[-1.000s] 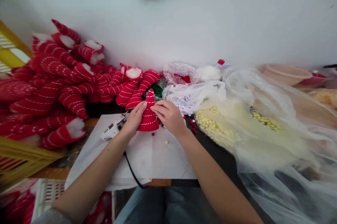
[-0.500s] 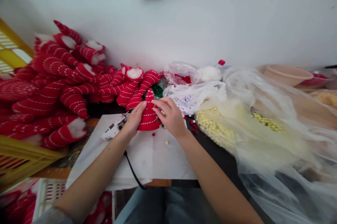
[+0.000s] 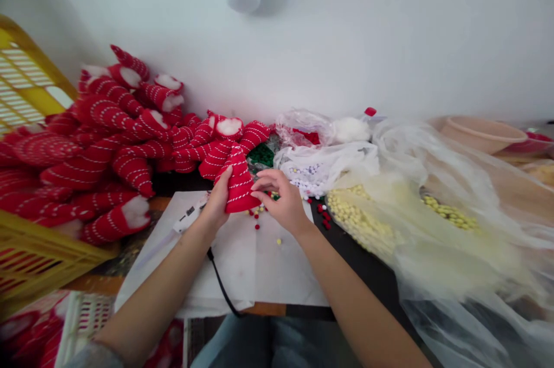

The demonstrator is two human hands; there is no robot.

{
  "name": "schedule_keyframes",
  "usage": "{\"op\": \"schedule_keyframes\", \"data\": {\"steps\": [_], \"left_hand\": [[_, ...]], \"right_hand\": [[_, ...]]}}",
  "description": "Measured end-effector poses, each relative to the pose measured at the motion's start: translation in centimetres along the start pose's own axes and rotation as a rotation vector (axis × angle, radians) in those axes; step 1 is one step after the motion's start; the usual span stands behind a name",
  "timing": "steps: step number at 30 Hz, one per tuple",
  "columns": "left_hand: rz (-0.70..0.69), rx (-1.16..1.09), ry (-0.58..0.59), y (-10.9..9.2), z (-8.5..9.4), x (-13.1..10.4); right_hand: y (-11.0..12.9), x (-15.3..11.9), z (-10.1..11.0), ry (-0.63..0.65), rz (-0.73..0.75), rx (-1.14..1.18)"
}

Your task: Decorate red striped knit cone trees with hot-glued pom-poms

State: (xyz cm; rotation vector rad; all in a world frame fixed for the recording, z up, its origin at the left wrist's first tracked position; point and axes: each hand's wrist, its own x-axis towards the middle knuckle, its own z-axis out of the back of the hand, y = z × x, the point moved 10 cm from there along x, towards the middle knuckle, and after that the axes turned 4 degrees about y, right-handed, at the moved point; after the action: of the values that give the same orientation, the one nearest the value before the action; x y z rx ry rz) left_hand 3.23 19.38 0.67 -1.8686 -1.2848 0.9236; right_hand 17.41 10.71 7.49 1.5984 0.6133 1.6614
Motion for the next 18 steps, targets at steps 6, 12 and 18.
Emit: {"op": "schedule_keyframes", "data": {"steps": [6,12,18], "left_hand": [[0.002,0.011,0.016,0.2,0.0,0.1],[0.036,0.005,0.015,0.7,0.1,0.1],[0.017,0.007,0.038,0.9,0.1,0.2]], "right_hand": [[1.1,0.0,-0.1,-0.002,0.058,-0.174],[2.1,-0.1,-0.2,-0.014,0.144,-0.354],[2.0,-0.2,-0.8,0.017,0.163,-0.427]]}}
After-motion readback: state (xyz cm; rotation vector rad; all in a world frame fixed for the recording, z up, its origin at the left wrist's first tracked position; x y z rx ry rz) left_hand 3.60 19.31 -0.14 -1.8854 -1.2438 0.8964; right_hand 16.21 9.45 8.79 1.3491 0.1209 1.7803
